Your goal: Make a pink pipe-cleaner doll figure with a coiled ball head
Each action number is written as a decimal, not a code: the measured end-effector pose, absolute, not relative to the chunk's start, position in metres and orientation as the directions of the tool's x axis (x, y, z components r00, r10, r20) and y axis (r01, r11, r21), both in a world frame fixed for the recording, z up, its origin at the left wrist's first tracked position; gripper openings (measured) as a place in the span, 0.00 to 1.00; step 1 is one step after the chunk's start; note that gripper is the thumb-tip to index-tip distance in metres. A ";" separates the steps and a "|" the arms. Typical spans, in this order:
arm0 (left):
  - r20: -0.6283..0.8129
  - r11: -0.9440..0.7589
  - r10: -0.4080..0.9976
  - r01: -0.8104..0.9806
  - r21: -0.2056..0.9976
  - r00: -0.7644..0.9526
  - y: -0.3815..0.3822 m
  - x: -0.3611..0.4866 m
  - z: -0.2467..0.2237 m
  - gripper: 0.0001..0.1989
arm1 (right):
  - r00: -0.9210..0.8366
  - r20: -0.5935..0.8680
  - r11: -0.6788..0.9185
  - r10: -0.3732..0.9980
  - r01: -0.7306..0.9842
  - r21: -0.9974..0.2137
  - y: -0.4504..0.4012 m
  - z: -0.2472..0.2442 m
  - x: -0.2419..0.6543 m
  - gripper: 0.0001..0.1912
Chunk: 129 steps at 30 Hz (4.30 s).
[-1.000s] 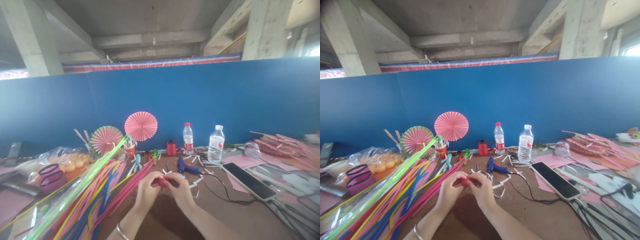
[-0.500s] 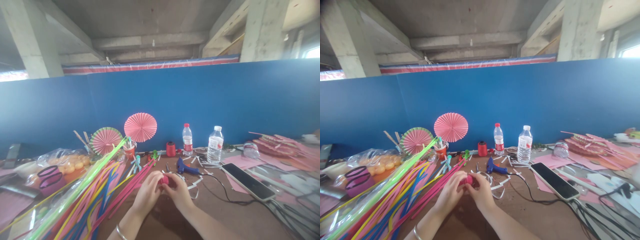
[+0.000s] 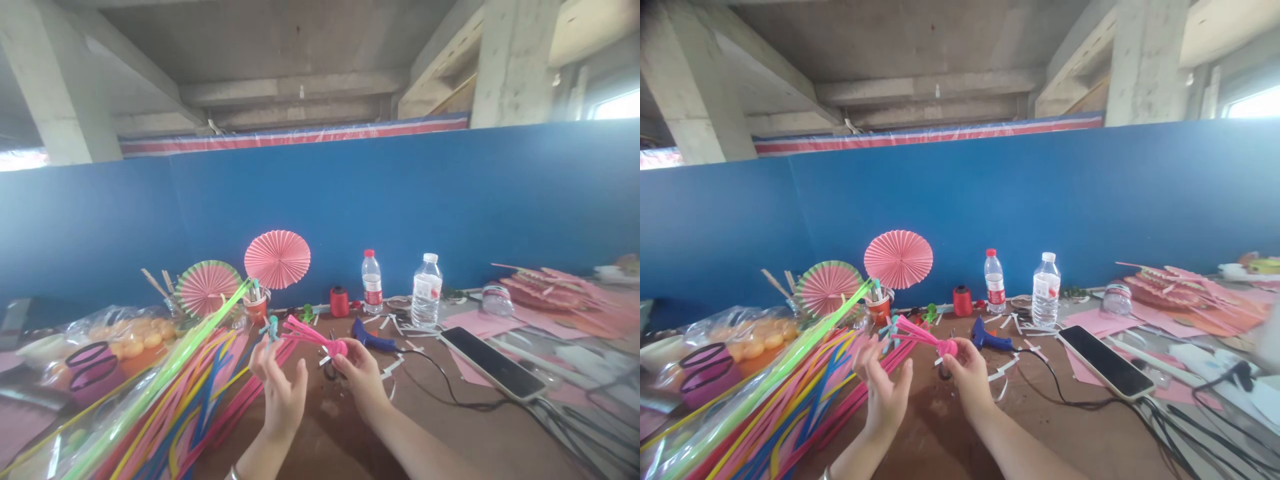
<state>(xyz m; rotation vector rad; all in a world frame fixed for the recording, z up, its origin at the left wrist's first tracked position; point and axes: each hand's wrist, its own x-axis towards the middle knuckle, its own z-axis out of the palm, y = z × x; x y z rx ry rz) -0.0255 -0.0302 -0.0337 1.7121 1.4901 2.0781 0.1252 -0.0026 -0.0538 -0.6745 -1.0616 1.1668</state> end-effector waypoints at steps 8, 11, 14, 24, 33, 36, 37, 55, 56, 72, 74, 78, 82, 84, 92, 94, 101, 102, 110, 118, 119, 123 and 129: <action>0.353 -0.350 0.930 0.054 0.935 -0.097 -0.015 -0.021 -0.033 0.09 | -0.129 0.267 0.164 0.955 -0.520 -0.839 -0.002 -0.059 0.118 0.17; 0.313 -0.315 0.949 -0.048 0.948 -0.045 -0.018 -0.019 -0.033 0.09 | -0.186 0.262 0.126 0.947 -0.536 -0.835 -0.004 -0.060 0.116 0.20; 0.281 -0.283 0.959 -0.111 0.953 -0.040 -0.018 -0.019 -0.034 0.09 | -0.210 0.260 0.109 0.943 -0.542 -0.834 -0.005 -0.061 0.115 0.20; 0.246 -0.257 0.966 -0.229 0.939 -0.076 -0.016 -0.019 -0.034 0.08 | -0.182 0.227 0.107 0.957 -0.506 -0.856 -0.002 -0.062 0.115 0.14; 0.150 -0.143 0.989 -0.420 0.896 -0.016 -0.020 -0.014 -0.035 0.09 | -0.136 0.267 0.180 0.954 -0.453 -0.873 -0.013 -0.057 0.117 0.18; 0.142 -0.136 0.990 -0.456 0.880 -0.020 -0.020 -0.017 -0.035 0.09 | -0.091 0.418 0.388 0.904 -0.234 -0.891 -0.018 -0.055 0.118 0.22; 0.139 -0.130 0.990 -0.463 0.877 -0.015 -0.021 -0.017 -0.035 0.09 | -0.075 0.473 0.462 0.878 -0.126 -0.878 -0.019 -0.054 0.119 0.22; 0.151 -0.110 0.987 -0.472 0.875 0.052 -0.022 -0.014 -0.038 0.09 | -0.062 0.572 0.575 0.818 0.142 -0.806 -0.019 -0.049 0.122 0.12; 0.148 -0.105 0.988 -0.472 0.875 0.054 -0.022 -0.013 -0.038 0.10 | -0.065 0.571 0.574 0.819 0.139 -0.807 -0.019 -0.049 0.122 0.12; 0.045 -0.035 0.999 -0.572 0.819 0.004 -0.021 -0.015 -0.037 0.11 | -0.074 0.499 0.497 0.863 -0.051 -0.866 -0.020 -0.056 0.119 0.25; 0.016 -0.038 0.999 -0.600 0.799 -0.041 -0.017 -0.019 -0.039 0.12 | -0.088 0.490 0.485 0.867 -0.069 -0.872 -0.020 -0.055 0.119 0.23; -0.034 -0.056 0.991 -0.638 0.768 -0.127 -0.008 -0.027 -0.044 0.10 | -0.082 0.473 0.468 0.877 -0.075 -0.880 -0.020 -0.055 0.118 0.20; -0.054 -0.055 0.988 -0.647 0.760 -0.148 -0.005 -0.031 -0.048 0.08 | -0.114 0.442 0.435 0.890 -0.085 -0.896 -0.020 -0.056 0.117 0.21; -0.050 -0.043 0.991 -0.634 0.772 -0.127 -0.007 -0.028 -0.048 0.08 | -0.139 0.435 0.425 0.889 -0.102 -0.900 -0.020 -0.056 0.117 0.24; 0.026 -0.002 0.999 -0.567 0.823 0.034 -0.022 -0.011 -0.043 0.11 | -0.118 0.534 0.543 0.837 0.051 -0.839 -0.018 -0.052 0.119 0.19; 0.033 0.009 0.997 -0.562 0.827 0.064 -0.023 -0.011 -0.042 0.12 | -0.097 0.544 0.552 0.833 0.088 -0.829 -0.017 -0.052 0.120 0.18; 0.045 0.026 0.992 -0.538 0.842 0.119 -0.025 -0.013 -0.040 0.09 | -0.076 0.522 0.527 0.850 0.102 -0.844 -0.012 -0.056 0.123 0.17; 0.050 0.020 0.992 -0.533 0.846 0.117 -0.025 -0.013 -0.039 0.10 | -0.080 0.521 0.527 0.850 0.102 -0.844 -0.012 -0.056 0.123 0.17; 0.049 -0.016 0.998 -0.532 0.846 0.049 -0.022 -0.016 -0.040 0.11 | -0.064 0.504 0.508 0.861 0.061 -0.859 -0.014 -0.053 0.123 0.13; 0.063 -0.017 0.996 -0.520 0.854 0.070 -0.023 -0.015 -0.040 0.14 | -0.034 0.527 0.526 0.849 0.152 -0.837 -0.015 -0.054 0.122 0.10; 0.063 -0.018 0.995 -0.519 0.855 0.071 -0.023 -0.015 -0.040 0.13 | -0.033 0.531 0.528 0.847 0.172 -0.832 -0.016 -0.054 0.121 0.10; 0.053 -0.023 0.998 -0.519 0.855 0.043 -0.022 -0.016 -0.041 0.13 | 0.002 0.534 0.511 0.845 0.290 -0.809 -0.010 -0.047 0.129 0.14; 0.028 -0.032 0.999 -0.513 0.858 -0.015 -0.017 -0.021 -0.045 0.16 | -0.024 0.415 0.332 0.909 0.644 -0.690 0.051 -0.034 0.192 0.10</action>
